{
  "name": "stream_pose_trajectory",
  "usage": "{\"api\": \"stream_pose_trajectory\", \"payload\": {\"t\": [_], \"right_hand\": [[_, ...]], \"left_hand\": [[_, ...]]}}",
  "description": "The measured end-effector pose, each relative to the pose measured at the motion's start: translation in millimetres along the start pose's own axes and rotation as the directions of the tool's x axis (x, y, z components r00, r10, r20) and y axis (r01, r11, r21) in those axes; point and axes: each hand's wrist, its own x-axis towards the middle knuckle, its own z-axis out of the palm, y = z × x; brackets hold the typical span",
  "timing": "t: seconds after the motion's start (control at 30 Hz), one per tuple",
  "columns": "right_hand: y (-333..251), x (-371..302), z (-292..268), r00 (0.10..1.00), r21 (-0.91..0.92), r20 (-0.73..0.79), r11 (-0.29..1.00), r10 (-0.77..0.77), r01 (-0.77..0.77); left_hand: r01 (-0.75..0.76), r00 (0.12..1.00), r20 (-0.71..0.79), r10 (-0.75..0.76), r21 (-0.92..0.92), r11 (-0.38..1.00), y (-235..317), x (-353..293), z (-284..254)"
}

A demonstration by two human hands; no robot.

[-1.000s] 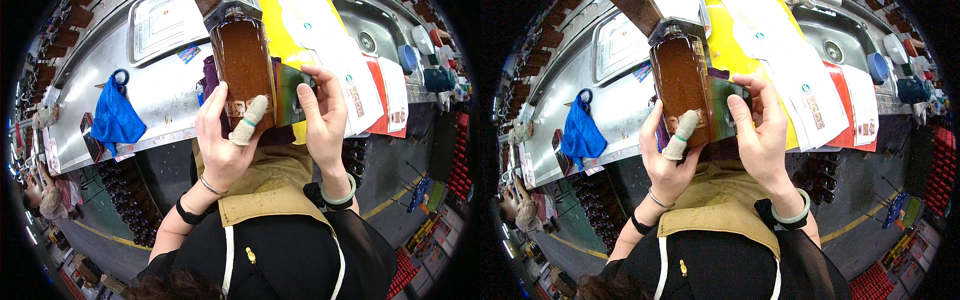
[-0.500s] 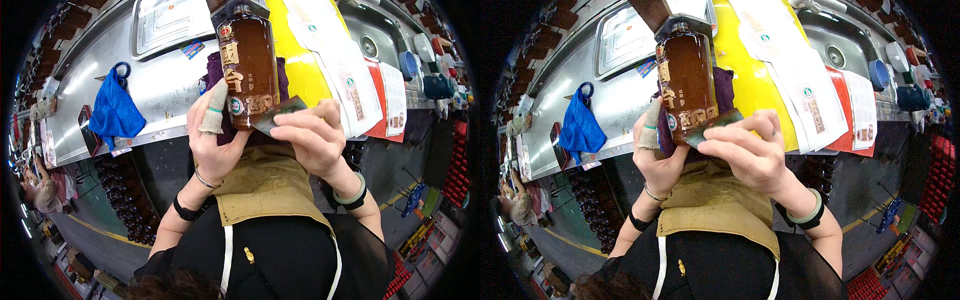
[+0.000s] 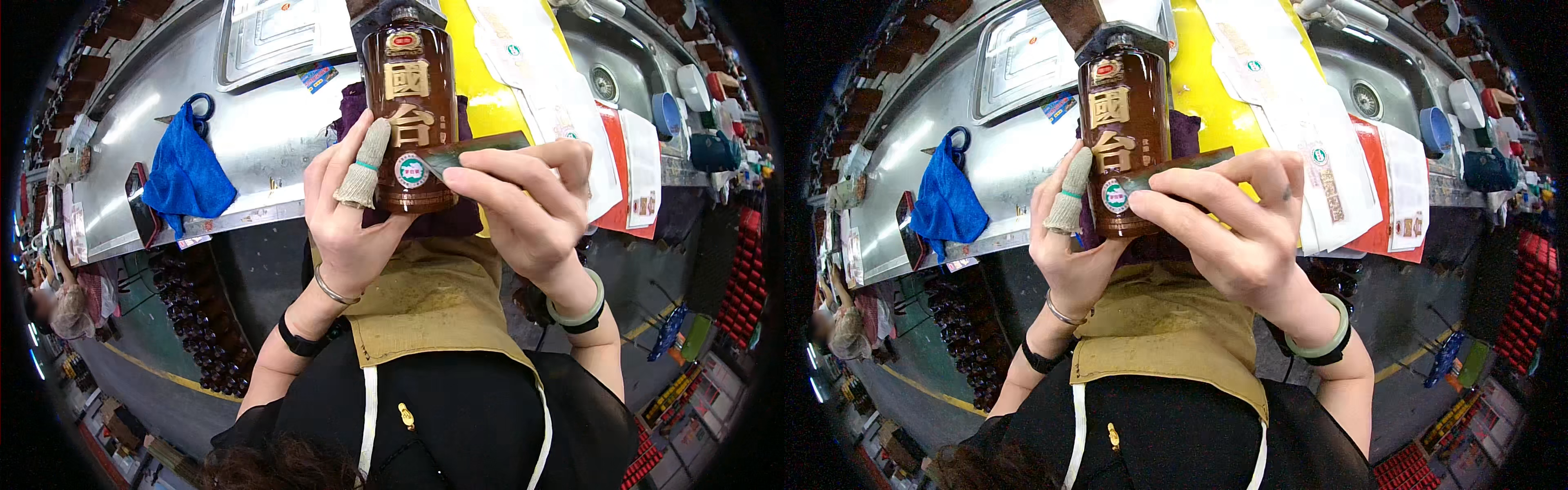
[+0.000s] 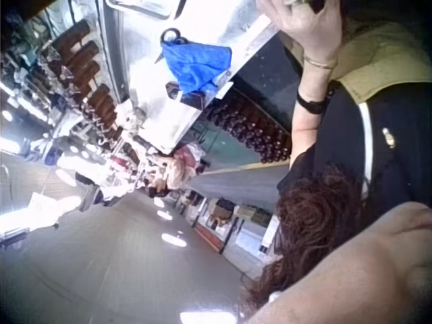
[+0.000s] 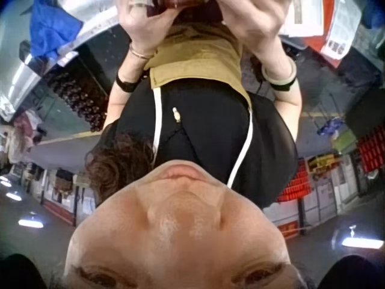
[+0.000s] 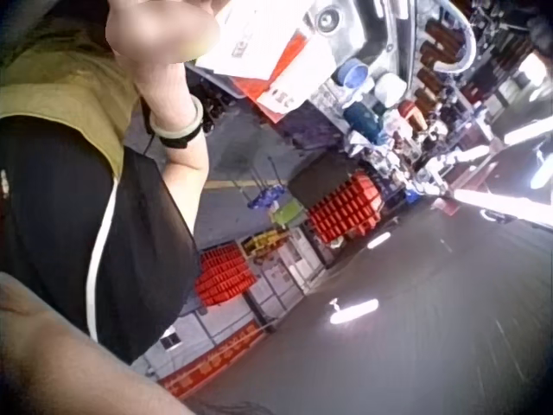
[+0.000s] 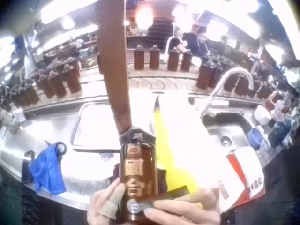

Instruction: The recorder is carefully applying and smoothing adhesive labels onto brown glass bottles.

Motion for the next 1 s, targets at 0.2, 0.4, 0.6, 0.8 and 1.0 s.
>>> {"api": "stream_pose_trajectory", "payload": {"t": [0.2, 0.4, 0.6, 0.8, 1.0], "right_hand": [[-15.9, 4.2, -0.2, 0.979, 0.189, 0.175, 0.980, -0.101, 0.067], [-15.7, 3.1, 14.5, 0.963, 0.243, 0.137, 0.950, -0.234, 0.197], [49.9, 70.6, 40.9, 0.996, 0.012, -0.024, 0.996, -0.086, 0.087], [15.7, 37.9, 24.7, 0.907, 0.301, 0.152, 0.893, -0.392, 0.335], [82.3, 72.8, 39.9, 0.970, -0.066, -0.135, 0.979, -0.201, 0.194]], "left_hand": [[0.081, 0.995, -0.038, -0.087, -0.141, 0.987, -9.2, -9.7, 9.5], [0.458, 0.882, 0.154, -0.446, -0.508, 0.730, -12.1, -10.8, 17.0], [0.294, 0.956, 0.105, -0.276, -0.275, 0.915, -7.8, -3.6, 8.5], [0.174, 0.979, 0.147, -0.144, -0.217, 0.961, -23.0, -6.9, 6.5], [0.258, 0.955, 0.216, -0.201, -0.278, 0.925, -27.1, -12.2, 6.2]]}}
